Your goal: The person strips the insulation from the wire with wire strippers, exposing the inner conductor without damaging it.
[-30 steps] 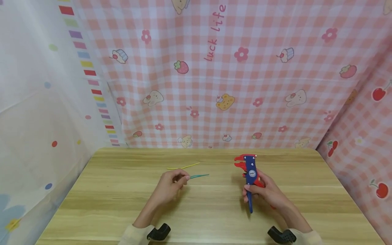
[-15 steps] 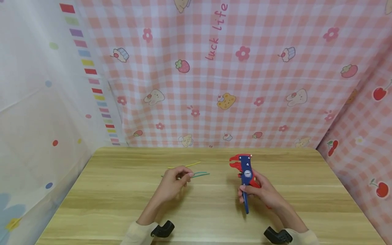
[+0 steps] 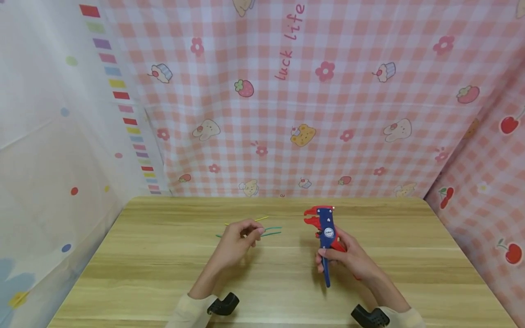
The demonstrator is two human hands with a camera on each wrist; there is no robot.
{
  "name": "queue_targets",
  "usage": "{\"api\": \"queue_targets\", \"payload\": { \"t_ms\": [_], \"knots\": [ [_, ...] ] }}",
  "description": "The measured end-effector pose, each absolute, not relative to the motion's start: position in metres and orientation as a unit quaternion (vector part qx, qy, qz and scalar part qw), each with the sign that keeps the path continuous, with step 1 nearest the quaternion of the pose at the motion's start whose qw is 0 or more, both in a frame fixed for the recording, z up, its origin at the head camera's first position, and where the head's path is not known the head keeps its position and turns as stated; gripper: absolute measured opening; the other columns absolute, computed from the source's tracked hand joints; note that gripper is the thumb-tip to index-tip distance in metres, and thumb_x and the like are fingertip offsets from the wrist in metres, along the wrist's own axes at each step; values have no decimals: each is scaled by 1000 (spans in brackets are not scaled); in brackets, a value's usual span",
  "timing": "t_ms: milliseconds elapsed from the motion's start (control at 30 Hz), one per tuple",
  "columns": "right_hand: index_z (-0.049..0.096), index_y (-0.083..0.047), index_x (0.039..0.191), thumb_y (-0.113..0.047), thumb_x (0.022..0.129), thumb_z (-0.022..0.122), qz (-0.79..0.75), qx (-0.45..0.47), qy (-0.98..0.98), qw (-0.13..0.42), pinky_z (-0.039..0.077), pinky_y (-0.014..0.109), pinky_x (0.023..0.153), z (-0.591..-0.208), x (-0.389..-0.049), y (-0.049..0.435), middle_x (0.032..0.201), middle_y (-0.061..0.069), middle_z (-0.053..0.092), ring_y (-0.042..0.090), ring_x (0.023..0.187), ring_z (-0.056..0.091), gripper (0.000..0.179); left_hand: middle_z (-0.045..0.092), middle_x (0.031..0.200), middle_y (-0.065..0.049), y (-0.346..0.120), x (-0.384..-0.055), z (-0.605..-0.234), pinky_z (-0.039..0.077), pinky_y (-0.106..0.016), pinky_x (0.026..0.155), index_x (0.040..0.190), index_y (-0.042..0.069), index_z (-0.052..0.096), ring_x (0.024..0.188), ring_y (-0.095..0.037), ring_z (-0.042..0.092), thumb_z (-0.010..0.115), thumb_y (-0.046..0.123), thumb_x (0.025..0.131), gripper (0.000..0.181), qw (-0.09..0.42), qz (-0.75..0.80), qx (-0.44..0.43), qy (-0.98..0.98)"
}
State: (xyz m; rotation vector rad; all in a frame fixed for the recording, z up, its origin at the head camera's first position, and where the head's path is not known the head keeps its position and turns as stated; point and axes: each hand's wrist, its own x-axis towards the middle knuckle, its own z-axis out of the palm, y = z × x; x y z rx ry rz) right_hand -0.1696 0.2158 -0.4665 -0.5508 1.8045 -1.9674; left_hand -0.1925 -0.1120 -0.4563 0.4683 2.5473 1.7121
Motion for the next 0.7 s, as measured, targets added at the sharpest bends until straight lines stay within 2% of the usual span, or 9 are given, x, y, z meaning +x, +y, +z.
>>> {"api": "queue_targets", "payload": {
  "t_ms": [167, 367, 600, 700],
  "knots": [
    [17, -6, 160, -7, 103, 59, -707, -199, 646, 210, 63, 42, 83, -465, -168, 213, 96, 17, 73, 22, 79, 76, 71, 69, 88, -19, -109, -192, -454, 46, -21, 57, 99, 17, 74, 69, -15, 60, 65, 20, 102, 10, 20, 553, 144, 820],
    [16, -8, 161, -6, 103, 59, -711, -207, 637, 214, 62, 44, 83, -464, -165, 207, 95, 14, 73, 22, 79, 76, 72, 68, 88, -19, -104, -190, -451, 48, -22, 59, 99, 17, 74, 69, -15, 61, 66, 19, 101, 8, 24, 560, 143, 816],
    [16, -11, 162, -4, 102, 58, -718, -217, 626, 213, 63, 45, 83, -462, -162, 201, 94, 14, 73, 23, 78, 76, 73, 67, 82, -4, -100, -189, -447, 47, -22, 57, 100, 17, 75, 70, -16, 61, 66, 20, 101, 9, 18, 558, 148, 816],
    [17, -10, 161, -4, 102, 58, -718, -222, 624, 213, 63, 45, 83, -462, -160, 198, 94, 12, 73, 22, 78, 76, 72, 66, 81, -1, -99, -188, -445, 47, -22, 57, 100, 17, 75, 69, -15, 61, 67, 19, 101, 9, 17, 559, 147, 816]
  ]
}}
